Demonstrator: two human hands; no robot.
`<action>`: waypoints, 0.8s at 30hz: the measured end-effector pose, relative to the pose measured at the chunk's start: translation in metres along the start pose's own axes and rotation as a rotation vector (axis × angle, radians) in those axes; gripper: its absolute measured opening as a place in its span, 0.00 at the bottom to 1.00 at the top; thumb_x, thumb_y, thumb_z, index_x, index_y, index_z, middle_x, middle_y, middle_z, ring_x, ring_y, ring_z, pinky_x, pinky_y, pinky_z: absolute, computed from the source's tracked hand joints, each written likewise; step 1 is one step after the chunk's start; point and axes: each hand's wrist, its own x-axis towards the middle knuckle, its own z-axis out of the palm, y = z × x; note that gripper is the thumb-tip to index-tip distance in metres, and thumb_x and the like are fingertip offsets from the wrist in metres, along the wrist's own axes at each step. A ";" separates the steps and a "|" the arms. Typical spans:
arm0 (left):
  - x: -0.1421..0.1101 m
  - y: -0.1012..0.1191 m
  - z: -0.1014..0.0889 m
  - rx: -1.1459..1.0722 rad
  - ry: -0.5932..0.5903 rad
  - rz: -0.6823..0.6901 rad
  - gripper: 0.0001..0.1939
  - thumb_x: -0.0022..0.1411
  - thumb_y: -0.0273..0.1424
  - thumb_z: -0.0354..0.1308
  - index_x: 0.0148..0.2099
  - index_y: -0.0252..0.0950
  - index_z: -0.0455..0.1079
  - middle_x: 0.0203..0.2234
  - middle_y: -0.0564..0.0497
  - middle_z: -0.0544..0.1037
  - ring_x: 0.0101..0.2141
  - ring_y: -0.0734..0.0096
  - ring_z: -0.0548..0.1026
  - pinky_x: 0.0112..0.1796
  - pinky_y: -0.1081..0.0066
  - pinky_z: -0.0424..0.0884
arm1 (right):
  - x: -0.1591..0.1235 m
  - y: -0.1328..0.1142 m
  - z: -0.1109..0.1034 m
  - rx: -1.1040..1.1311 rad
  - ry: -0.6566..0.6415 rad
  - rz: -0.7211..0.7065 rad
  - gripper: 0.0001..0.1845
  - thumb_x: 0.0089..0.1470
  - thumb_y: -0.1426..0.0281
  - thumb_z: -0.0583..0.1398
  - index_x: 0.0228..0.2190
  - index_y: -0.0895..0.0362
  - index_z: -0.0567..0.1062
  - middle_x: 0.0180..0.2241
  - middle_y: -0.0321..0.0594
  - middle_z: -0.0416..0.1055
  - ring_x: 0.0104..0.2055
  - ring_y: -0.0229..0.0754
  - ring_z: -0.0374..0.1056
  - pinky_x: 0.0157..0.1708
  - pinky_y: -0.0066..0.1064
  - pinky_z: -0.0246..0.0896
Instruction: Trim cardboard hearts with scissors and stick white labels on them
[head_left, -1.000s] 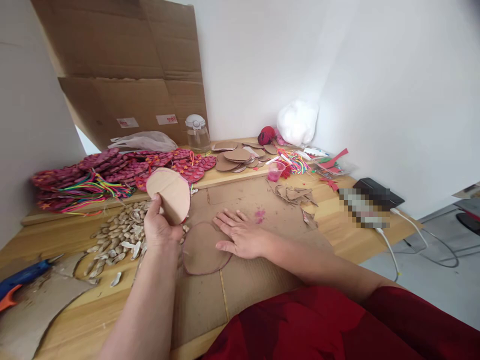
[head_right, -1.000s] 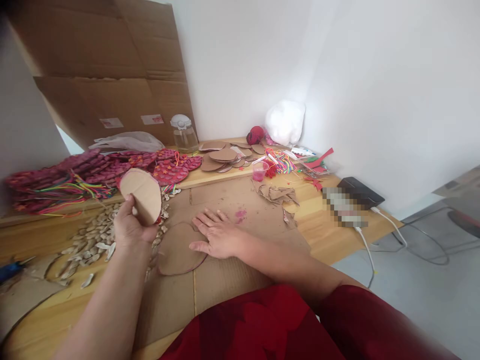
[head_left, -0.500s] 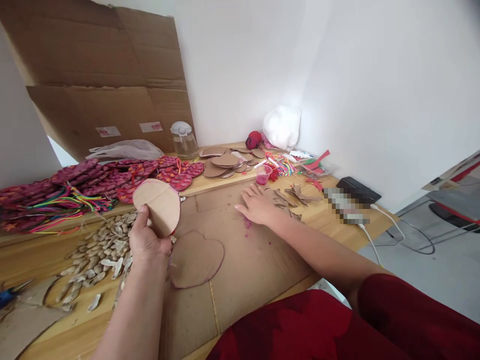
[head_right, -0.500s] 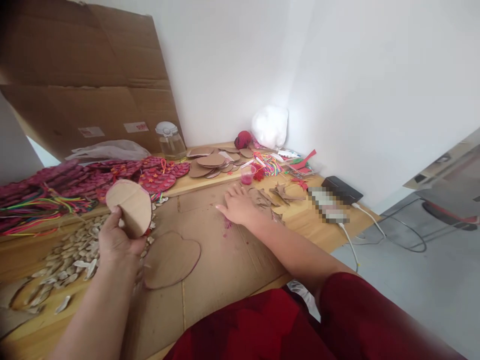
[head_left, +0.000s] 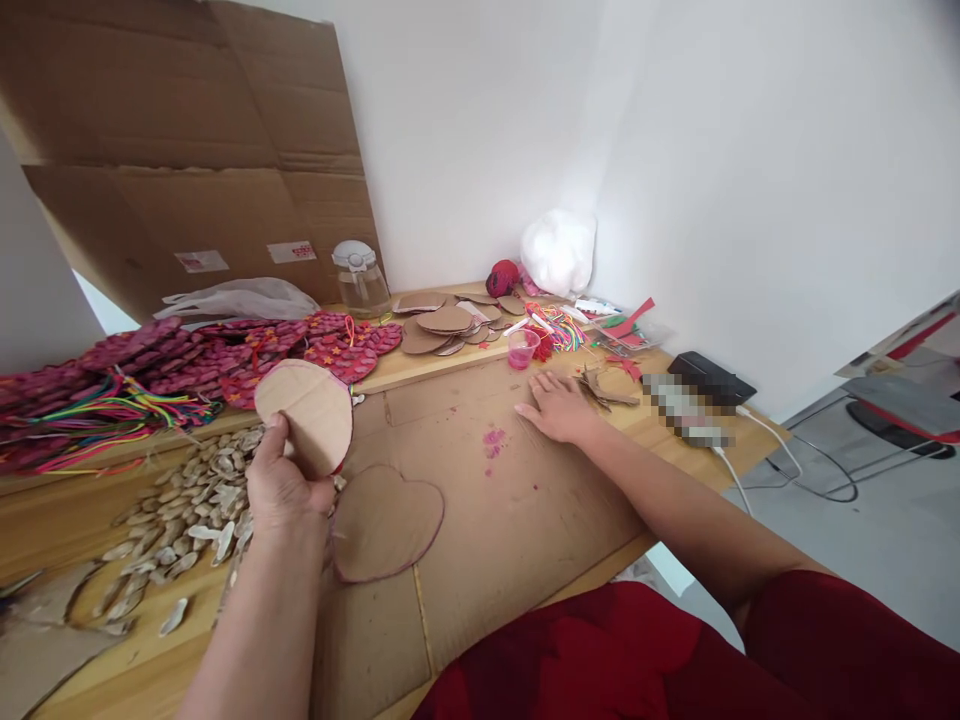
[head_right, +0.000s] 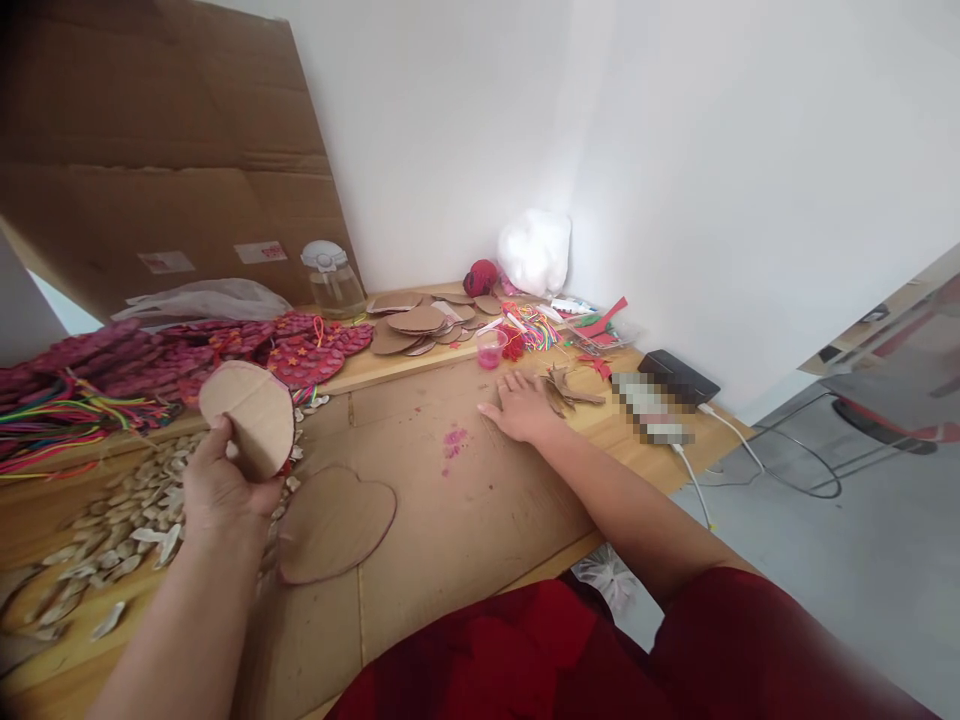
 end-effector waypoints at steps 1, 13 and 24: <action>-0.001 0.000 0.000 0.000 0.002 0.000 0.13 0.64 0.34 0.58 0.50 0.41 0.75 0.48 0.53 0.79 0.49 0.69 0.77 0.43 0.70 0.77 | -0.003 0.004 -0.002 -0.011 0.019 0.033 0.44 0.65 0.48 0.42 0.65 0.70 0.59 0.67 0.61 0.53 0.71 0.63 0.43 0.66 0.60 0.32; -0.001 0.003 0.000 0.007 0.006 -0.009 0.13 0.63 0.35 0.58 0.49 0.41 0.74 0.45 0.53 0.80 0.43 0.70 0.78 0.38 0.70 0.78 | -0.037 -0.009 0.003 0.057 -0.090 -0.196 0.44 0.63 0.43 0.41 0.70 0.55 0.49 0.72 0.42 0.44 0.74 0.52 0.35 0.69 0.49 0.35; -0.002 0.001 0.000 0.029 -0.018 -0.021 0.07 0.64 0.34 0.58 0.43 0.43 0.75 0.47 0.53 0.79 0.50 0.67 0.77 0.38 0.71 0.79 | -0.012 -0.061 -0.003 0.112 -0.043 -0.317 0.45 0.63 0.44 0.41 0.69 0.60 0.51 0.72 0.45 0.42 0.74 0.51 0.31 0.70 0.47 0.28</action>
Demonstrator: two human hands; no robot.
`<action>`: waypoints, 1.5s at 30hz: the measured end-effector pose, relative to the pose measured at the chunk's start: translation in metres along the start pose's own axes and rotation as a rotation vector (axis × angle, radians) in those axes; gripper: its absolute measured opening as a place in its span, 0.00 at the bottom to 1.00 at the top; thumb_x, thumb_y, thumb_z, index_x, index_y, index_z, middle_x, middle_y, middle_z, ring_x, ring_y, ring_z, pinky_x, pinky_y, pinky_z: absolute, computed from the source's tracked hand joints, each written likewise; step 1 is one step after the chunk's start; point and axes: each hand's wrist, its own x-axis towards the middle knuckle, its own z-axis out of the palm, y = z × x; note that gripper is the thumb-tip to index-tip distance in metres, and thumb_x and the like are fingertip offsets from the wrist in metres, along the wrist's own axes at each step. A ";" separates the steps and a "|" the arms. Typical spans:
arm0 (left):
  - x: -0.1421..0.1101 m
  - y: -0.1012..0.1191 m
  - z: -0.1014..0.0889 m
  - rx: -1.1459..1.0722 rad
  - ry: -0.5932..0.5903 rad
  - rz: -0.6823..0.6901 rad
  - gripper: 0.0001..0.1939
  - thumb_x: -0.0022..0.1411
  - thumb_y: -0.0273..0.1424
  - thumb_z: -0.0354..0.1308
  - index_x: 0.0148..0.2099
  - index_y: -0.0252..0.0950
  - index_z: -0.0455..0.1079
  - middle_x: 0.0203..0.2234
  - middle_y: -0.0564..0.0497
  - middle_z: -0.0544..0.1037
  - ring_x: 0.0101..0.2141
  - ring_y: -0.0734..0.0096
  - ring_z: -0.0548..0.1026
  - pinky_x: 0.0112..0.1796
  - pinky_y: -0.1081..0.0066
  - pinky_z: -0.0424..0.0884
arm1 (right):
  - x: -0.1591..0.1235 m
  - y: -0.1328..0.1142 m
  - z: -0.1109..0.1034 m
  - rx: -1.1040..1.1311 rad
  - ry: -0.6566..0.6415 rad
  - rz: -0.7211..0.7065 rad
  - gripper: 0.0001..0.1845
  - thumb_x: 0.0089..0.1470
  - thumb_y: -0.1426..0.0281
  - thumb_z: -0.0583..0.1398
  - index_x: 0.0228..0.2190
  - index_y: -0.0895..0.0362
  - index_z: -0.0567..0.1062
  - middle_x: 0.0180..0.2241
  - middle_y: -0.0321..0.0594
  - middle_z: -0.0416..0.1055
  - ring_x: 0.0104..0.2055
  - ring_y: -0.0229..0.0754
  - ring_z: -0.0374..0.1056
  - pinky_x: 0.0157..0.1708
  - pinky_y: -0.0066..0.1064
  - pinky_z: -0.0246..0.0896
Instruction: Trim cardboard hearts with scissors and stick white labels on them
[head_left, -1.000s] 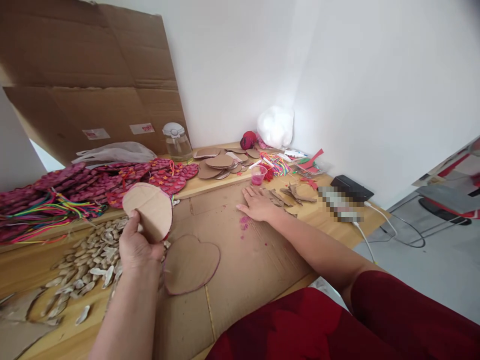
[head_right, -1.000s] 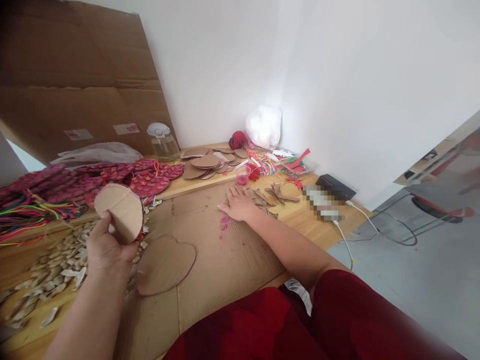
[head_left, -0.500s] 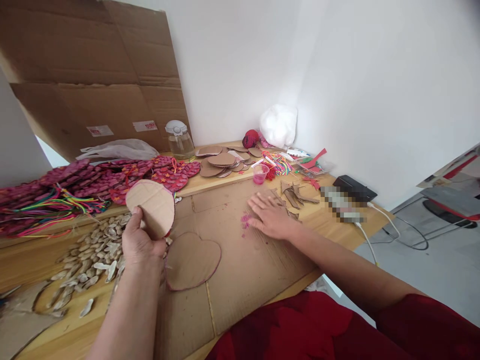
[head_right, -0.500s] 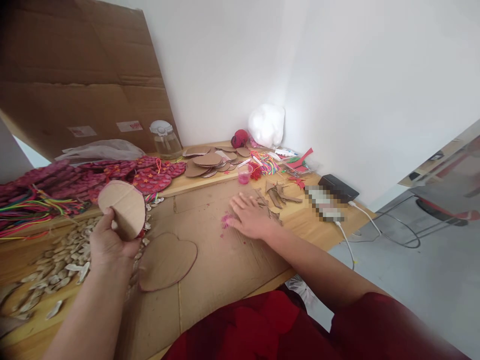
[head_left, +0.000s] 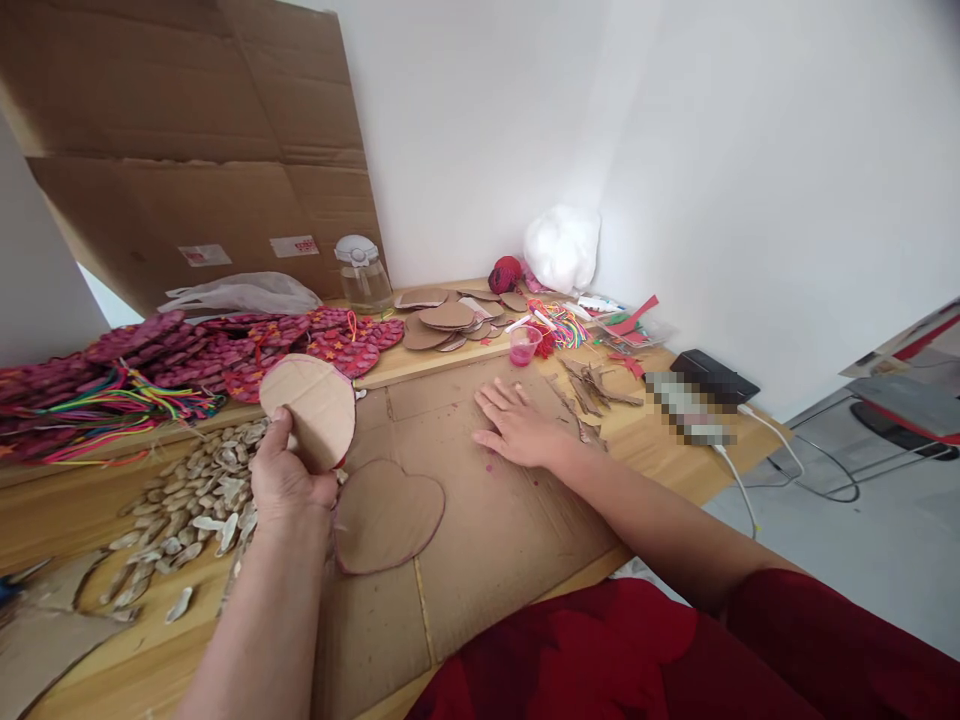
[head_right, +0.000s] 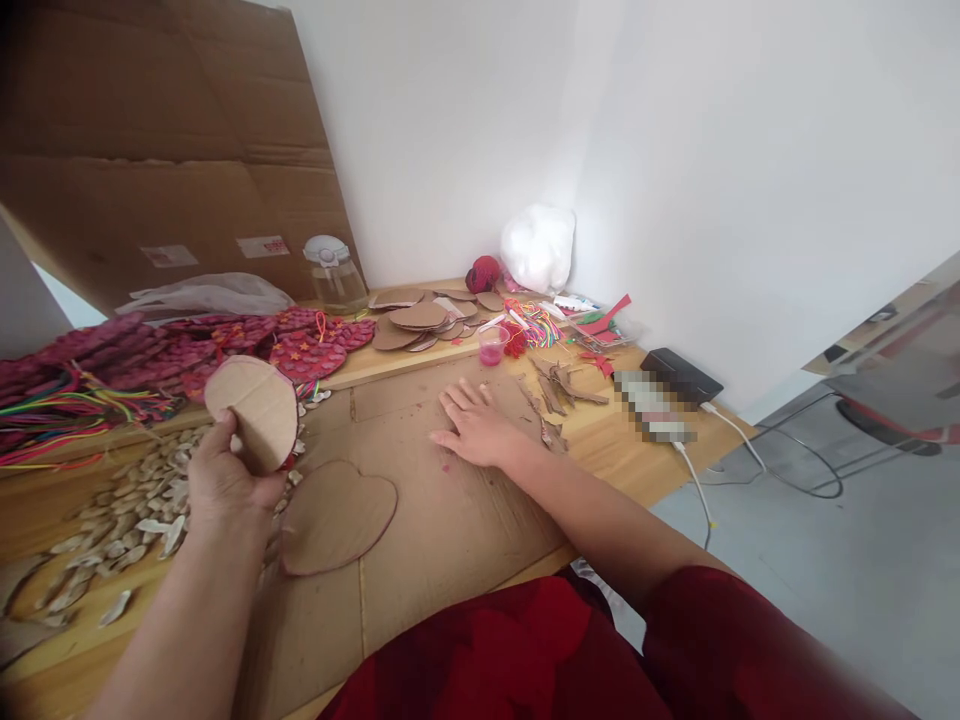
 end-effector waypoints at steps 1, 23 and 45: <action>-0.001 0.001 0.000 0.006 0.002 -0.003 0.07 0.64 0.34 0.58 0.43 0.43 0.75 0.49 0.53 0.79 0.52 0.66 0.76 0.38 0.71 0.79 | 0.005 -0.002 0.001 0.016 -0.025 -0.017 0.46 0.63 0.43 0.40 0.70 0.60 0.49 0.72 0.45 0.41 0.74 0.51 0.31 0.70 0.48 0.29; 0.002 -0.002 -0.002 0.024 -0.002 -0.001 0.09 0.63 0.33 0.58 0.46 0.42 0.73 0.54 0.50 0.76 0.54 0.63 0.74 0.39 0.69 0.78 | 0.068 0.005 -0.020 -0.148 0.090 0.266 0.37 0.65 0.51 0.46 0.64 0.63 0.62 0.59 0.59 0.64 0.59 0.60 0.60 0.54 0.47 0.58; 0.004 -0.005 0.000 -0.003 0.032 -0.018 0.11 0.63 0.33 0.58 0.47 0.38 0.75 0.40 0.53 0.79 0.34 0.73 0.77 0.35 0.71 0.76 | 0.070 0.022 -0.027 -0.160 -0.023 0.371 0.37 0.65 0.49 0.46 0.57 0.65 0.71 0.48 0.61 0.76 0.51 0.60 0.73 0.46 0.45 0.67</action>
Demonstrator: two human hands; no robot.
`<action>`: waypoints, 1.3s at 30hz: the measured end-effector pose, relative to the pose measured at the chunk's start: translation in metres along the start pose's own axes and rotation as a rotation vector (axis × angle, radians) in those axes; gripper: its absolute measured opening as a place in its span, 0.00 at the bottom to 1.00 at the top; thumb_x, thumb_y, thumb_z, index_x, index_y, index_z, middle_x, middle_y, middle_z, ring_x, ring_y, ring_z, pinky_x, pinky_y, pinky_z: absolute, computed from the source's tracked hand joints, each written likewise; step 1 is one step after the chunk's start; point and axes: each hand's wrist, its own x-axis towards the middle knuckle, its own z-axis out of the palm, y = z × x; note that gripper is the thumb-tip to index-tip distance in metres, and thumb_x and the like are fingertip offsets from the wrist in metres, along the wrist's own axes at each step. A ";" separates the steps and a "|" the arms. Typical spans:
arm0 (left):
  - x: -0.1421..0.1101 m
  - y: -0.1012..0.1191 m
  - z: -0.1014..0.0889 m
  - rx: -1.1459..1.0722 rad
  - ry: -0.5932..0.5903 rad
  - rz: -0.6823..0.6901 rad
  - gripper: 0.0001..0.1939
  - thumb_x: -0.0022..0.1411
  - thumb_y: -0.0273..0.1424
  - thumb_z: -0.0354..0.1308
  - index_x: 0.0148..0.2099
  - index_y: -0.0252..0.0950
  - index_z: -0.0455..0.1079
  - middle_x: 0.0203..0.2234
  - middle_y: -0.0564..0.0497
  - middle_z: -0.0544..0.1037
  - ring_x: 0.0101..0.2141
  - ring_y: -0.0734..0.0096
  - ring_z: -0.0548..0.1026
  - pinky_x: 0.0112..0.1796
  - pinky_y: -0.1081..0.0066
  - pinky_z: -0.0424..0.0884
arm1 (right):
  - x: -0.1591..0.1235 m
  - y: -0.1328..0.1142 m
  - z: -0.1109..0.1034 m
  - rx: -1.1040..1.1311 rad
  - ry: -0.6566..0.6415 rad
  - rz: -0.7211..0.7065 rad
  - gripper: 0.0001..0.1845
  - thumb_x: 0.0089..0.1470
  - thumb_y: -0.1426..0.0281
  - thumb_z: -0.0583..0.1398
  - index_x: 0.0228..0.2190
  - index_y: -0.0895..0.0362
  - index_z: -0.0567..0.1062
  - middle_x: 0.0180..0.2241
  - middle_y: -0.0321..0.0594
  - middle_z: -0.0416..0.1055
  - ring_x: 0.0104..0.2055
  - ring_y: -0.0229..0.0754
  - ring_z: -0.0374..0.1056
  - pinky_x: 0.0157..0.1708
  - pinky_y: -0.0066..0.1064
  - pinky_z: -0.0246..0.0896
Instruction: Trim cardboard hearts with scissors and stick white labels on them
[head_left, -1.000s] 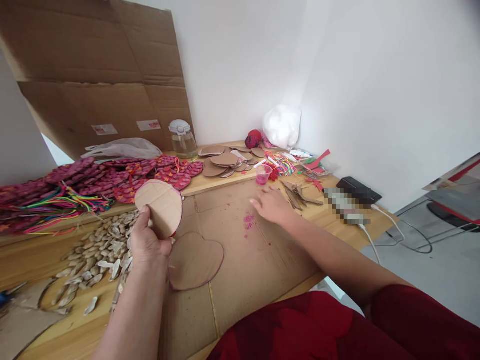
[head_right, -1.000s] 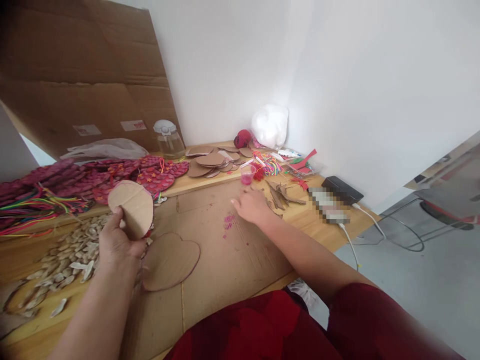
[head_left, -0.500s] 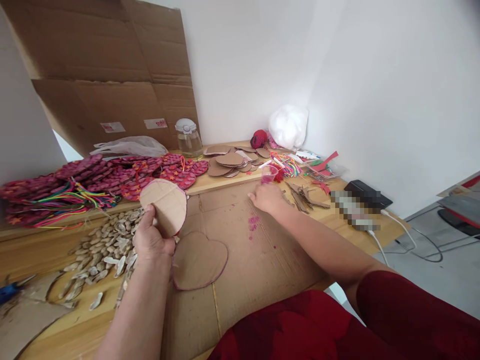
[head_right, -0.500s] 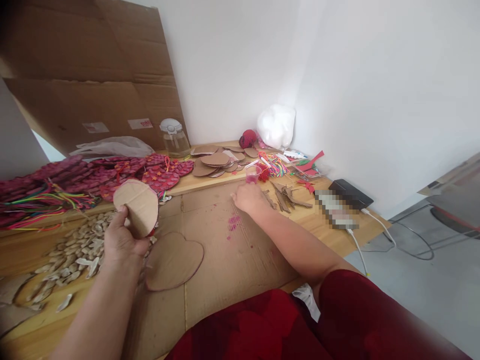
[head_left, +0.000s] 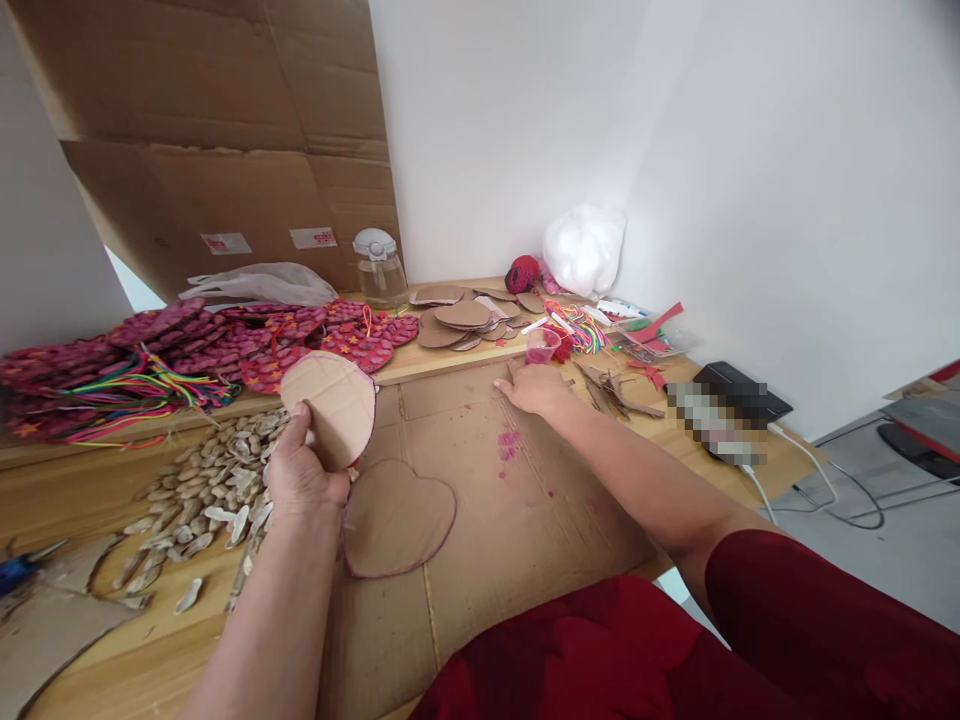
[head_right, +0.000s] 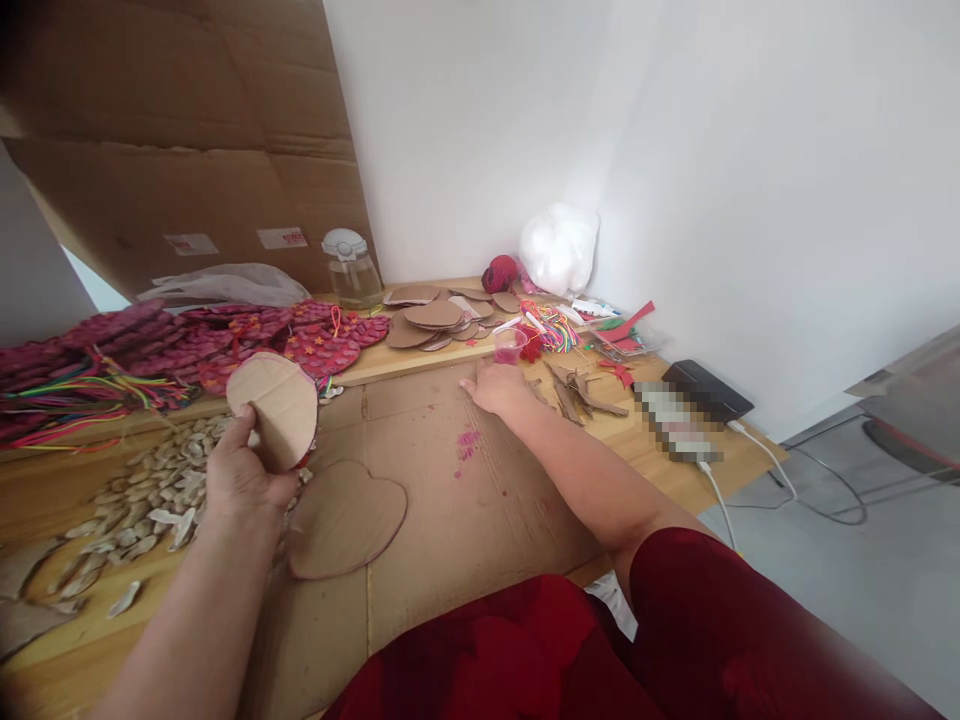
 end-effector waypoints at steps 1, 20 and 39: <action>0.000 0.000 0.000 0.000 0.003 -0.001 0.11 0.63 0.33 0.58 0.47 0.39 0.75 0.40 0.53 0.79 0.33 0.73 0.77 0.35 0.70 0.76 | -0.005 0.002 0.000 -0.004 -0.005 0.009 0.37 0.64 0.48 0.46 0.54 0.65 0.74 0.47 0.62 0.77 0.51 0.60 0.73 0.46 0.45 0.66; -0.001 0.001 0.000 0.020 0.025 0.007 0.13 0.63 0.33 0.58 0.50 0.41 0.73 0.42 0.54 0.78 0.36 0.73 0.77 0.37 0.71 0.77 | -0.042 0.054 0.002 -0.098 0.028 0.097 0.40 0.64 0.47 0.42 0.51 0.64 0.77 0.45 0.63 0.76 0.54 0.66 0.66 0.51 0.52 0.55; 0.005 -0.006 -0.003 0.013 0.016 0.013 0.14 0.62 0.33 0.60 0.50 0.41 0.74 0.45 0.54 0.79 0.36 0.74 0.78 0.34 0.73 0.77 | -0.055 0.079 0.010 -0.066 0.209 0.202 0.40 0.66 0.49 0.41 0.56 0.70 0.71 0.51 0.69 0.69 0.57 0.71 0.59 0.51 0.59 0.49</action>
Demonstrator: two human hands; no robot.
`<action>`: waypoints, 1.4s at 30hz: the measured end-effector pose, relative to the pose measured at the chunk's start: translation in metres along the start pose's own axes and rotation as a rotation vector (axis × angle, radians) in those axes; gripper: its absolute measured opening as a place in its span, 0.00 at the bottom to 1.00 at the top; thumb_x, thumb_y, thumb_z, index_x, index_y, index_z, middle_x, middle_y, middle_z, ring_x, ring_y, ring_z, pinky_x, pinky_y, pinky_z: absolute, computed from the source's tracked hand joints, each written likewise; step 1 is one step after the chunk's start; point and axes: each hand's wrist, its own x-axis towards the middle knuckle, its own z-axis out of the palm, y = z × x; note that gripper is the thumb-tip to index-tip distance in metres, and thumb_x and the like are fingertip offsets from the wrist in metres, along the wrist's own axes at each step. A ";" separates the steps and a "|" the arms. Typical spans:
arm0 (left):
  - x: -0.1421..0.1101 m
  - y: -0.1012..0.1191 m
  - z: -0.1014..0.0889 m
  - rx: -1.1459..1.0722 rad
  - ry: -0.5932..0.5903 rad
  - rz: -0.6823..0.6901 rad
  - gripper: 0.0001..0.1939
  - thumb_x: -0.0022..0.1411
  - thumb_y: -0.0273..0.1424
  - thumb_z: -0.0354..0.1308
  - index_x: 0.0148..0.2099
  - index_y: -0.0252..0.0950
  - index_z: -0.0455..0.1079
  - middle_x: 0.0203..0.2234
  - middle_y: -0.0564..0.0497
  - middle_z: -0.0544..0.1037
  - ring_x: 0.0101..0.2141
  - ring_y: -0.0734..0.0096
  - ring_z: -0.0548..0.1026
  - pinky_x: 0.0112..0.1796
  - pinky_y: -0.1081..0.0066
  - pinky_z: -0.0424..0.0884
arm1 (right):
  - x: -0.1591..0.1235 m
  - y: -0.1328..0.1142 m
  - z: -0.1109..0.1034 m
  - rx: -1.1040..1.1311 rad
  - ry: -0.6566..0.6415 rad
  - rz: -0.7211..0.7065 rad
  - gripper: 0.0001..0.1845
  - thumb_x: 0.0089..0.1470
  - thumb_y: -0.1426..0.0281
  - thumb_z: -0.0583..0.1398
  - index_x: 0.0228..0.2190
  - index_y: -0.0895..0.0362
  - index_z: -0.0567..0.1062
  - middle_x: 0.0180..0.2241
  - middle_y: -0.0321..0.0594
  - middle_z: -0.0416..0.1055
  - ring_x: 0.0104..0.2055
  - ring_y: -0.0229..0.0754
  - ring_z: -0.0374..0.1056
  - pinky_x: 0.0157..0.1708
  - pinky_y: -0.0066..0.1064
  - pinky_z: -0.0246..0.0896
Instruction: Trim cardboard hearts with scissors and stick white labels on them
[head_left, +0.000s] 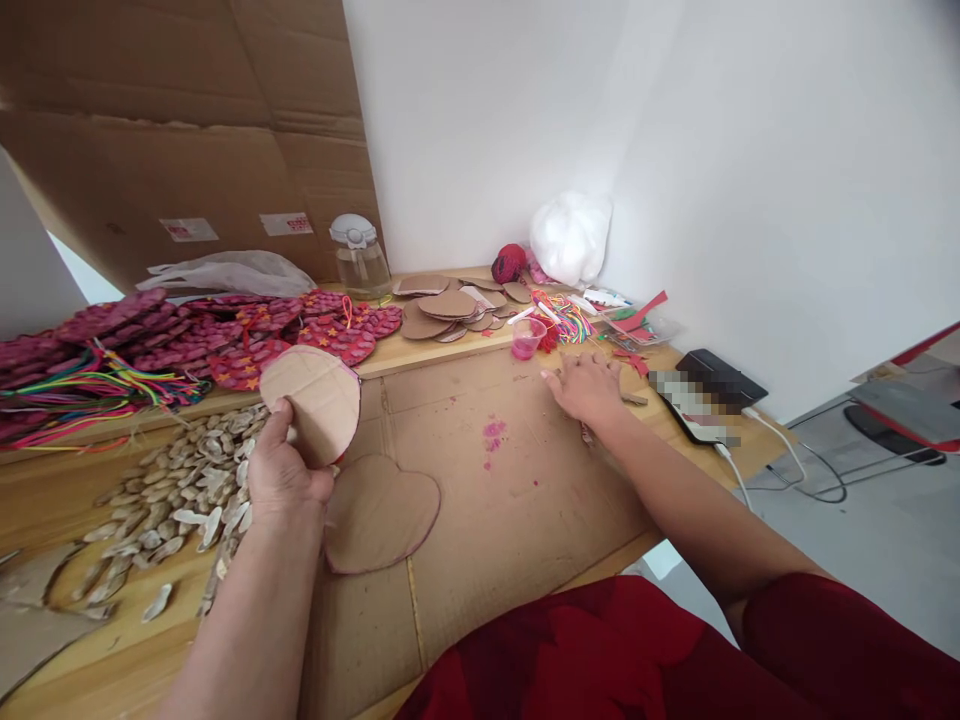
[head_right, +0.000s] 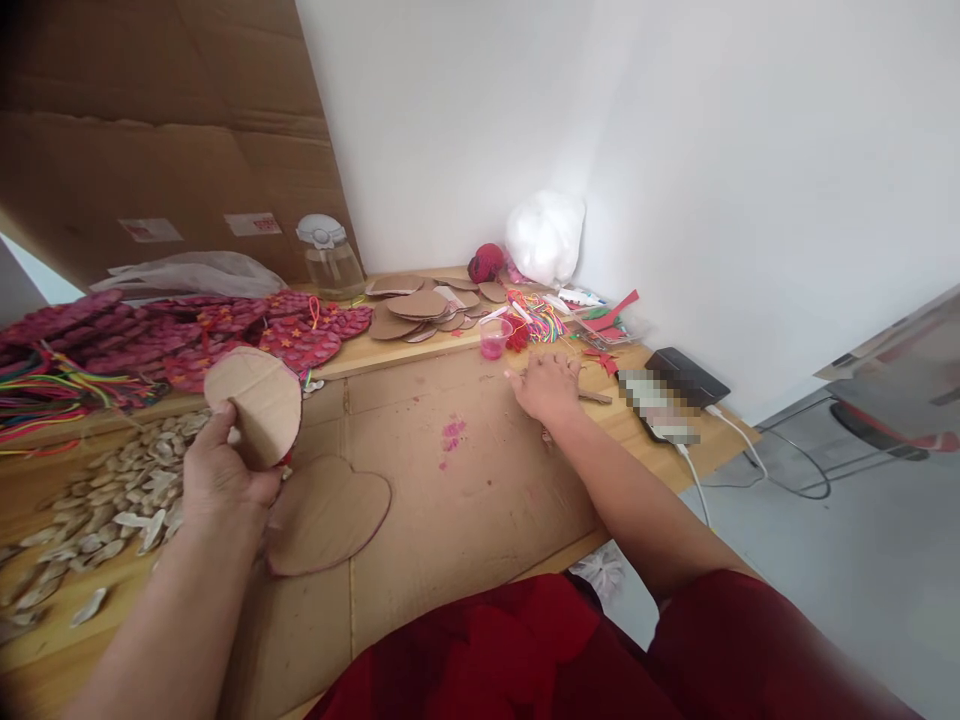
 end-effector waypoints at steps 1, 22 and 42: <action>0.000 -0.001 0.000 0.001 0.002 0.001 0.14 0.62 0.33 0.60 0.51 0.41 0.74 0.45 0.54 0.79 0.36 0.75 0.78 0.33 0.73 0.77 | -0.004 0.000 -0.001 0.009 0.007 -0.012 0.40 0.66 0.50 0.41 0.57 0.71 0.69 0.52 0.70 0.68 0.57 0.71 0.58 0.52 0.59 0.49; -0.002 0.002 0.002 0.031 -0.012 0.003 0.17 0.63 0.34 0.58 0.54 0.41 0.71 0.50 0.53 0.78 0.43 0.71 0.78 0.34 0.72 0.78 | -0.058 0.018 0.008 0.101 -0.055 -0.114 0.37 0.66 0.58 0.45 0.67 0.71 0.54 0.71 0.58 0.41 0.73 0.61 0.32 0.68 0.57 0.32; -0.004 0.004 0.001 0.026 -0.032 0.028 0.15 0.64 0.33 0.58 0.53 0.41 0.71 0.52 0.52 0.77 0.49 0.70 0.77 0.42 0.68 0.79 | -0.066 0.036 0.011 0.149 -0.122 -0.284 0.40 0.66 0.51 0.41 0.67 0.66 0.55 0.70 0.55 0.46 0.73 0.58 0.35 0.68 0.56 0.33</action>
